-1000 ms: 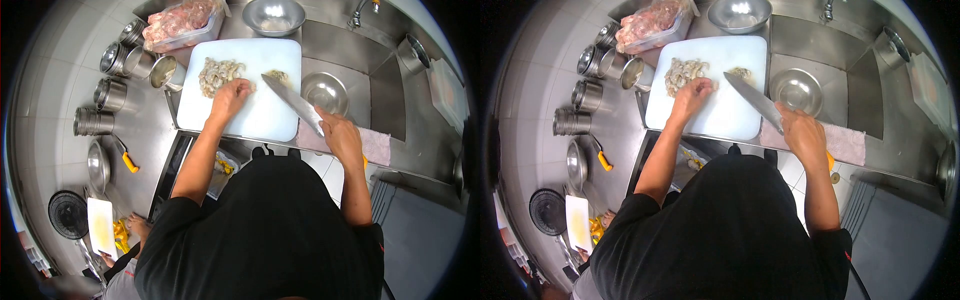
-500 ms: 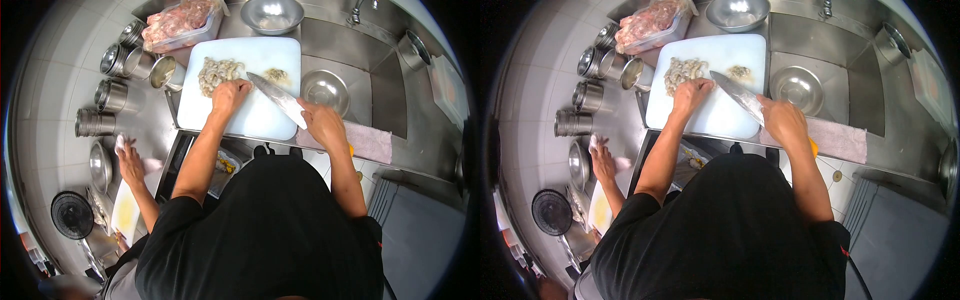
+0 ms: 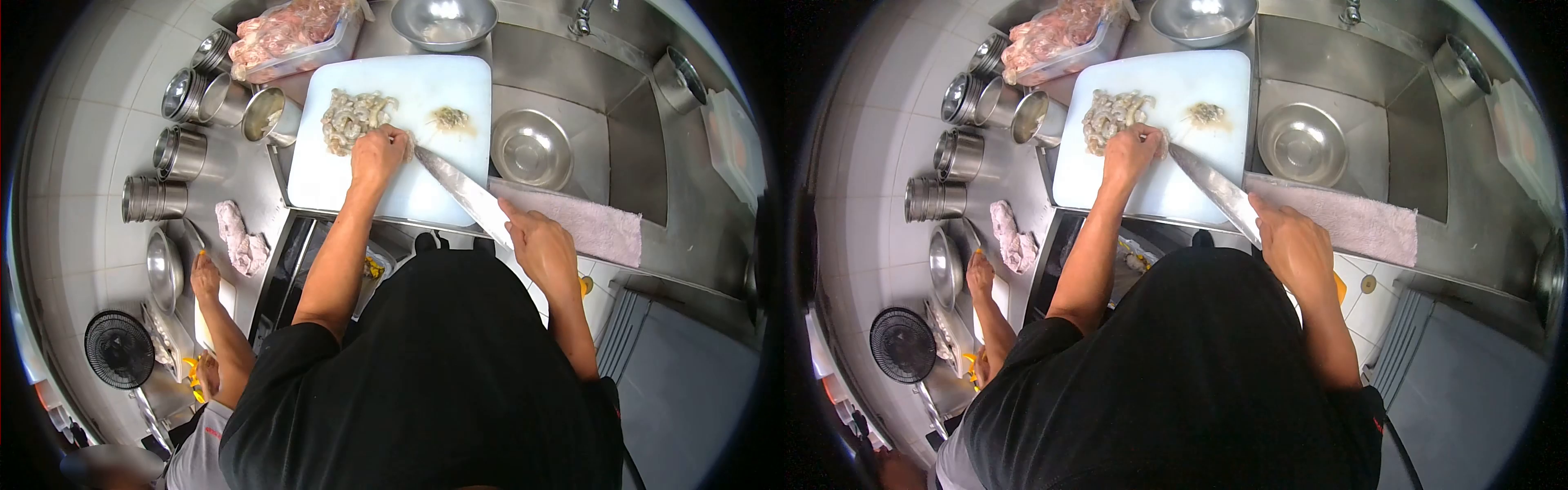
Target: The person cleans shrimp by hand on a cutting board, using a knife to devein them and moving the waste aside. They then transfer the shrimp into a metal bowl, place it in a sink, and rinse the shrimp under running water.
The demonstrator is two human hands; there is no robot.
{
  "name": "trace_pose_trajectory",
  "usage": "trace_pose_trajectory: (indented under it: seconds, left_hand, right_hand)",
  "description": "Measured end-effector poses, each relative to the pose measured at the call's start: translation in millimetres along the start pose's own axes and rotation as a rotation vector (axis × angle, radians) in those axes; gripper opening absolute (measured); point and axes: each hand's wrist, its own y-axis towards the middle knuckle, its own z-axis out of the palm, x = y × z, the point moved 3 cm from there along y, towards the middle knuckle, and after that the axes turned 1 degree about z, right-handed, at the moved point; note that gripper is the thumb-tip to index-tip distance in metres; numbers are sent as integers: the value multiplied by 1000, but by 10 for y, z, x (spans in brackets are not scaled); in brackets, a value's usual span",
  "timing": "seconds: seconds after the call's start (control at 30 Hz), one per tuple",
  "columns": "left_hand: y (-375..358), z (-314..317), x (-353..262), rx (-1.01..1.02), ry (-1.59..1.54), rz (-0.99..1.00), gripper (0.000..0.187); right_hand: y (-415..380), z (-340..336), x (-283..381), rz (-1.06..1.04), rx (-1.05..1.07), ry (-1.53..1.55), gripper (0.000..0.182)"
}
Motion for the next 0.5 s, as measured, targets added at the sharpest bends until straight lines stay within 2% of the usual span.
trace_pose_trajectory:
  seconds: [0.2,0.33,0.43,0.5]
  left_hand:
    - [15,-9,-20,67,-96,-56,25]
    - [-7,-37,-60,61,-157,-18,28]
    - [13,-31,-2,128,-54,93,33]
    - [-8,-84,-33,167,26,108,33]
  right_hand:
    - [-103,-20,-86,-51,-19,16,35]
    - [-68,-184,-95,50,-68,-79,36]
    - [-11,-216,-84,38,-187,-45,36]
    - [2,-206,-31,-3,-172,-47,37]
